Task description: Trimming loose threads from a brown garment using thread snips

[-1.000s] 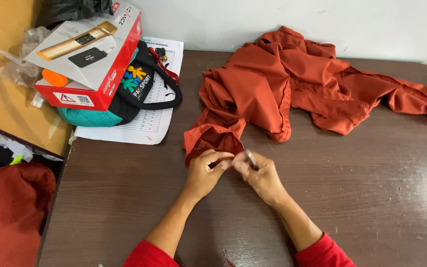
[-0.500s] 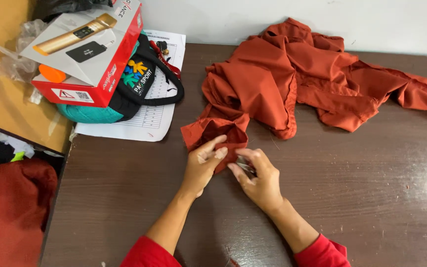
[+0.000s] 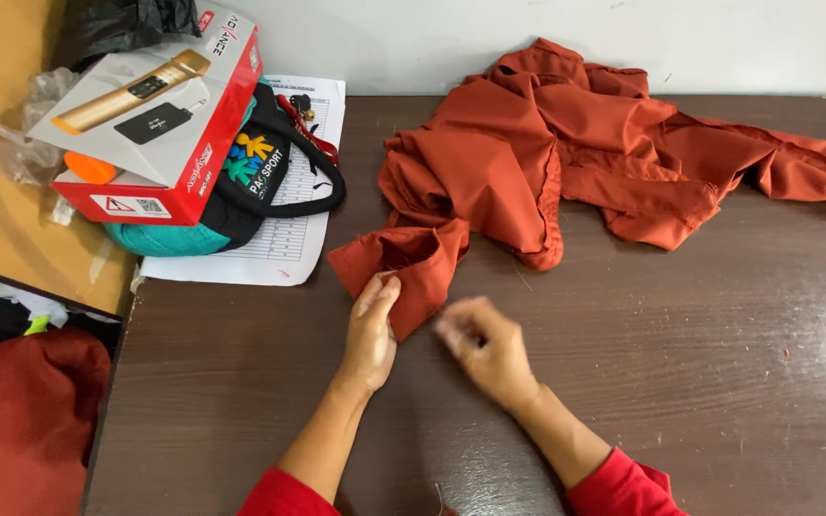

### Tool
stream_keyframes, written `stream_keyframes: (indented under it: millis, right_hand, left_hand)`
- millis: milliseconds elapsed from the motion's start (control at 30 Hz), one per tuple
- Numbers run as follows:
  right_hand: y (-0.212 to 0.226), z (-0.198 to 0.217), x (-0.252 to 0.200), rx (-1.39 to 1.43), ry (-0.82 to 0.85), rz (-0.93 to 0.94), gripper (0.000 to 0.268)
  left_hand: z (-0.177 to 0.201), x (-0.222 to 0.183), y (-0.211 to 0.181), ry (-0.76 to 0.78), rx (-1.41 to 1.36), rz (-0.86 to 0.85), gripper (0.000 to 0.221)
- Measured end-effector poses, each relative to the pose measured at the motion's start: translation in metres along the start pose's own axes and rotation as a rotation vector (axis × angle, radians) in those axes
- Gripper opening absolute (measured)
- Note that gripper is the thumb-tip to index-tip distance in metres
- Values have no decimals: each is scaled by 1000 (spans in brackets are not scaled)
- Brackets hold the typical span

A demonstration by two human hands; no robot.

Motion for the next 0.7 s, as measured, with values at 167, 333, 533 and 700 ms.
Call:
stream_keyframes:
  millis: [167,333,533,700]
  right_hand:
    - [-18,20,13,-53,-272,-341,7]
    - [4,1,2,-604,393,-72,55]
    - [55,26,-22,184,1126,-197,35]
    - [25,0,-45,-416,428,235,39]
  left_hand:
    - [7,7,4,-56,-18,5,7]
    - [11,12,-17,-185,-155,46,28]
    - [14,15,-15,-166,-214,49,20]
    - [15,20,-6,-79,-184,-17,23]
Point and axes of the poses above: each hand's wrist, its own x-axis towards the middle knuckle, its own z-axis out of the back of the hand, y = z × x, the point moved 3 cm from there along x, towards the middle knuckle, and after that the axes turned 6 degrees about x, right-handed, at the moved point
